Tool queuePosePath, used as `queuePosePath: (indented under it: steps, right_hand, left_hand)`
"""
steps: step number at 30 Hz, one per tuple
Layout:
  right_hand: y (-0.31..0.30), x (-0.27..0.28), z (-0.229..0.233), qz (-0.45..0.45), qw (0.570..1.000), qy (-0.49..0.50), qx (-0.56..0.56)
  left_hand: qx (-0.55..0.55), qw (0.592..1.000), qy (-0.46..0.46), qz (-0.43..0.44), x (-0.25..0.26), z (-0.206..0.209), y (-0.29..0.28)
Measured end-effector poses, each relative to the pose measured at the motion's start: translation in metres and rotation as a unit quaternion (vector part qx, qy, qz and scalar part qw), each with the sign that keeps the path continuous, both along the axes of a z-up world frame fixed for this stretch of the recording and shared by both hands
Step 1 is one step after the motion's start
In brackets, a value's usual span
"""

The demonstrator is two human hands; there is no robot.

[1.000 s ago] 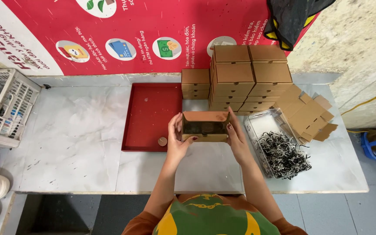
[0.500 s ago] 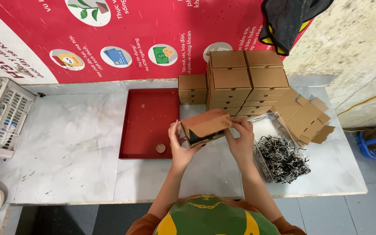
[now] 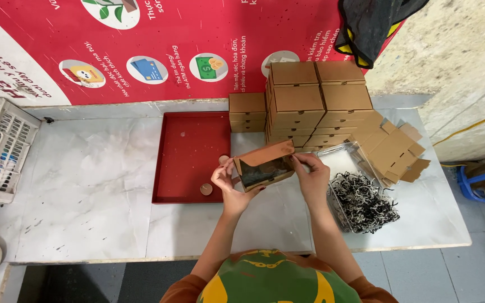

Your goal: Packaging small round wax melts into cardboard boxes.

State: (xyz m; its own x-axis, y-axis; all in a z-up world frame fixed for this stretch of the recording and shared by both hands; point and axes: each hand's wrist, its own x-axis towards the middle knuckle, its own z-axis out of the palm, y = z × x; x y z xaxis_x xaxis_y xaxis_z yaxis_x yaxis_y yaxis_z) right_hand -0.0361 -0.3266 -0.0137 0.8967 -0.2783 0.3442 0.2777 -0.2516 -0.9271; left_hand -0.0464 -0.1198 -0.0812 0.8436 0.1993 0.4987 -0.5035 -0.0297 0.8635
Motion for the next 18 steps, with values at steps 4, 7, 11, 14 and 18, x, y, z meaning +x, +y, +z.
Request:
queuePosePath:
  steps: [4, 7, 11, 14, 18]
  right_hand:
    - [0.025, -0.021, 0.053, -0.072, 0.972, -0.068, -0.212]
    - [0.035, -0.024, 0.057, -0.073, 0.946, -0.146, -0.28]
    - [0.035, -0.028, 0.062, 0.038, 0.935, -0.15, -0.319]
    - [0.023, -0.032, 0.063, 0.0, 0.966, -0.146, -0.213]
    - [-0.001, -0.019, 0.052, 0.011, 0.987, -0.087, 0.131]
  left_hand:
    - [0.011, 1.0, -0.007, 0.007, -0.004, 0.006, -0.008]
    - [0.006, 1.0, -0.005, 0.016, -0.006, 0.011, -0.015]
    - [-0.006, 1.0, -0.002, 0.01, -0.007, 0.009, -0.016]
    - [-0.014, 1.0, 0.006, 0.008, -0.006, 0.005, -0.01]
    - [-0.035, 0.999, 0.012, -0.002, -0.004, 0.001, -0.005]
